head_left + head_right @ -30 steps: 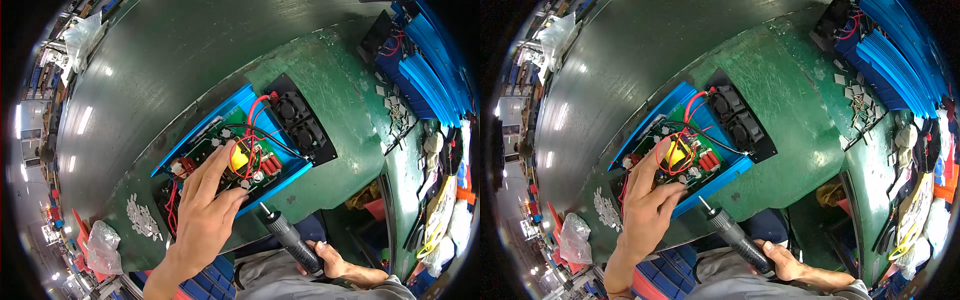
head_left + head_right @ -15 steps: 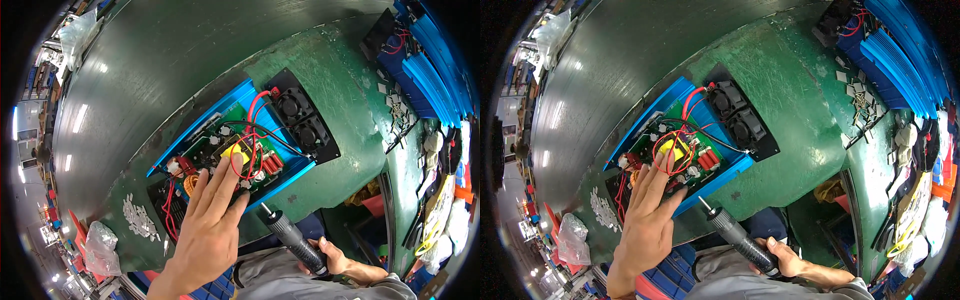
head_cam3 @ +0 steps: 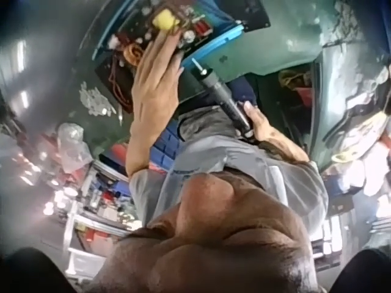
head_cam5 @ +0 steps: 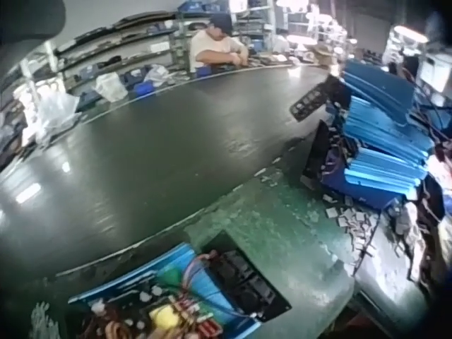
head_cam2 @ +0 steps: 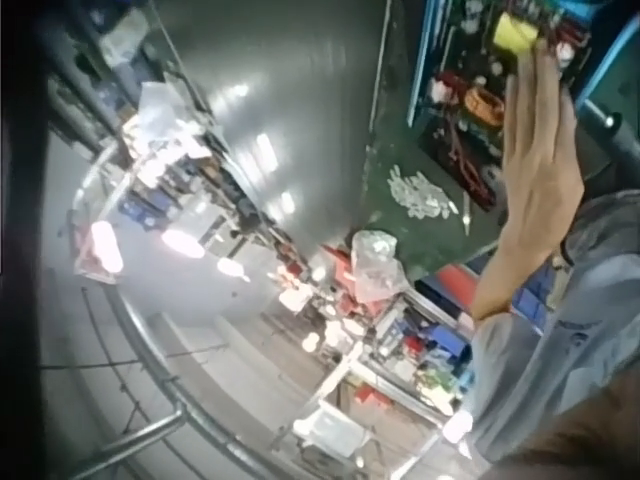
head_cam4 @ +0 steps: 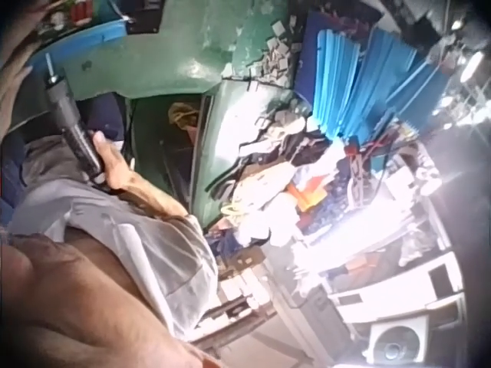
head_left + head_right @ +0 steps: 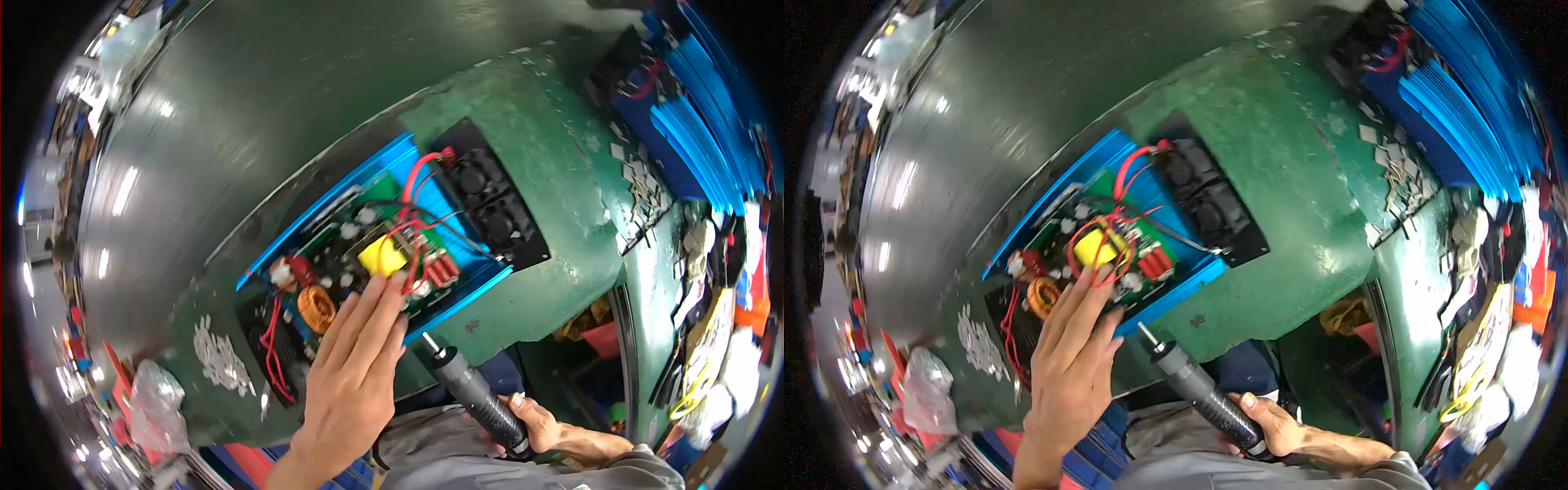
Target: Assembling components into electronic housings using an electric screwdriver on an assembly line.
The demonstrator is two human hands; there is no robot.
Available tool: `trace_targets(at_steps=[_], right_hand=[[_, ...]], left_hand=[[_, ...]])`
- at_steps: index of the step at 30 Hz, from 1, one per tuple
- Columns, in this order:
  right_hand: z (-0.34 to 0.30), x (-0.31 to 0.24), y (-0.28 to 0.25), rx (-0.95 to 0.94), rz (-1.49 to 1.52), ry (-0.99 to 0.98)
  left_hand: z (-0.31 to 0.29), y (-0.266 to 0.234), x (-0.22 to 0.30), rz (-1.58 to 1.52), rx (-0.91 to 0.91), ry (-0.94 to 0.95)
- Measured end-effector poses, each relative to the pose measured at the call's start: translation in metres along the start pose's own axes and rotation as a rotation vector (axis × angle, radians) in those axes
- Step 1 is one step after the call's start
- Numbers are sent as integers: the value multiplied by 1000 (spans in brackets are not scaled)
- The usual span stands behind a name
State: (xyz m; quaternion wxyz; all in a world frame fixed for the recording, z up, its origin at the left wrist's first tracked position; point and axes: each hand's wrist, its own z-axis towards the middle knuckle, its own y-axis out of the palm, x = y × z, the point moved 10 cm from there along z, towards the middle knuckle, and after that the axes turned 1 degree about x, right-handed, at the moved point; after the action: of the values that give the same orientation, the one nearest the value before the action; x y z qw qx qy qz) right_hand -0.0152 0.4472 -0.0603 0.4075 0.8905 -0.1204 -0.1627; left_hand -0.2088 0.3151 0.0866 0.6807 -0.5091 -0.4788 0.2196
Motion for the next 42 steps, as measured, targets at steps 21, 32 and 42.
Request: trace_targets(at_steps=[21, 32, 42], right_hand=[[-78, -98, -27, 578, -828, -635], [-106, -255, 76, 1086, -1979, -1114], [-253, -329, 139, 1729, -2127, -1647]], left_hand=[[63, -37, -23, 513, 517, 270], [103, -97, -104, 221, 724, 98], [-185, -64, -105, 22, 550, -46]])
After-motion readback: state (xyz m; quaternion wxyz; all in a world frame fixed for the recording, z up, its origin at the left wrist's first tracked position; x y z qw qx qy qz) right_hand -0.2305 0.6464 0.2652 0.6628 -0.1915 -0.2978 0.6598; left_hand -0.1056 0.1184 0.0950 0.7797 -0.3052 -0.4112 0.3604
